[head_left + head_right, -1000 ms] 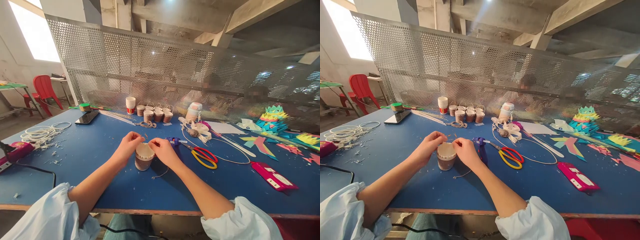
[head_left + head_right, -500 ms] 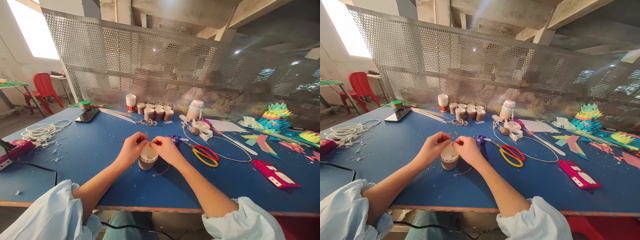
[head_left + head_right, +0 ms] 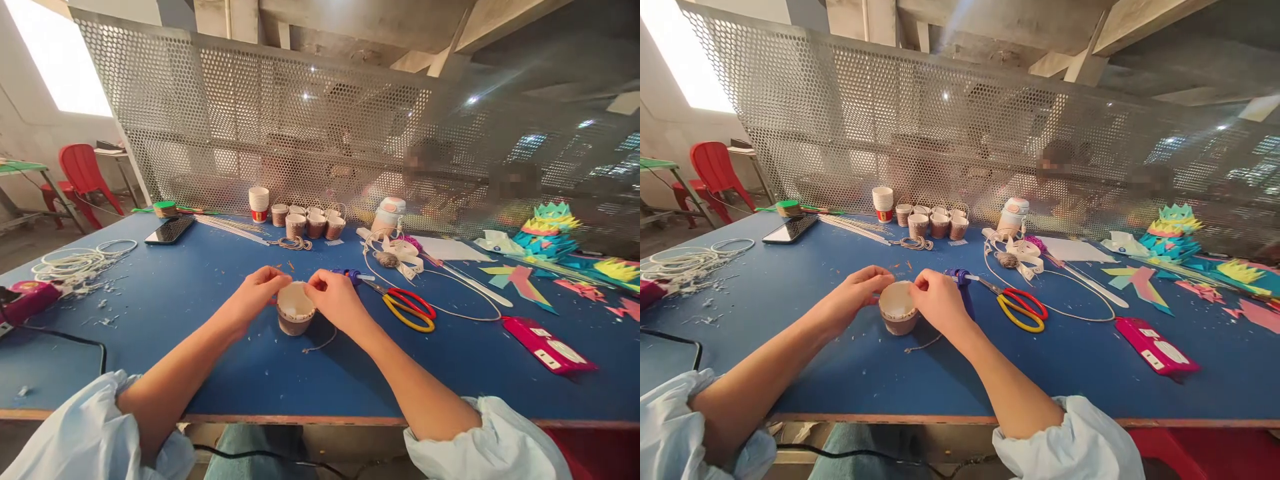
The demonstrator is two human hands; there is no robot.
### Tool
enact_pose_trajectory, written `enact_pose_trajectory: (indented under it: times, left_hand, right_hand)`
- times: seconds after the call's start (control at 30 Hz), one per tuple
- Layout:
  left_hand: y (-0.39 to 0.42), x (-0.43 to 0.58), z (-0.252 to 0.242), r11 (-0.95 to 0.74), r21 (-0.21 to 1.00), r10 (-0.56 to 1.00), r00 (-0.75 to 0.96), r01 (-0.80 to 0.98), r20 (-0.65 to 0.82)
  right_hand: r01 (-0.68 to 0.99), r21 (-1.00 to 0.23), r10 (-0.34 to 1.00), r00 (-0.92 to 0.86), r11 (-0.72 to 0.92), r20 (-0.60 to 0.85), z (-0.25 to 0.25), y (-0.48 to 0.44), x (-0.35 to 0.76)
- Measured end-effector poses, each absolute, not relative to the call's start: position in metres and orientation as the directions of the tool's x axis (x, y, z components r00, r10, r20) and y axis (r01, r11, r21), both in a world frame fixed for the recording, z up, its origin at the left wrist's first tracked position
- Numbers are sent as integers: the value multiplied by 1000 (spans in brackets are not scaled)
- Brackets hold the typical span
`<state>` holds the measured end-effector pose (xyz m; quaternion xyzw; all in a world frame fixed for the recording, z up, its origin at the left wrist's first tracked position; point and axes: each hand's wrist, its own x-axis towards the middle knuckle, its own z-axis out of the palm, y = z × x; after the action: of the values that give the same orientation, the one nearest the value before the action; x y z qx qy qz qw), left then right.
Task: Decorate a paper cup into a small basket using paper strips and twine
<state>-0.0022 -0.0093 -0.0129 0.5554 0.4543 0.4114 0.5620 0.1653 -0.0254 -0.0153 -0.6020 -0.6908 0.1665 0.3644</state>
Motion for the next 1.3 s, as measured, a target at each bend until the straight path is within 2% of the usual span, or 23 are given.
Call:
enact_pose_trajectory:
  times: [0.17,0.5,0.7,1.07,1.3]
  left_hand:
    - [-12,-1,-20,9,988,949,310,157,-58]
    - [-14,1,-24,-41,992,959,284,119,6]
    - [-13,1,-23,-4,996,956,294,91,-23]
    - [-14,1,-21,-3,994,936,349,107,-35]
    - [-15,2,-19,12,991,932,358,133,-60]
  right_hand:
    - [709,-659,945,-30,249,325,-17,-27,166]
    - [626,-743,966,-70,238,251,-13,-23,170]
    - [577,-772,963,-134,266,232,-8,-27,171]
    - [612,-777,989,-72,149,133,-7,-30,167]
    - [536,-822,981,-129,194,147,-4,-28,181]
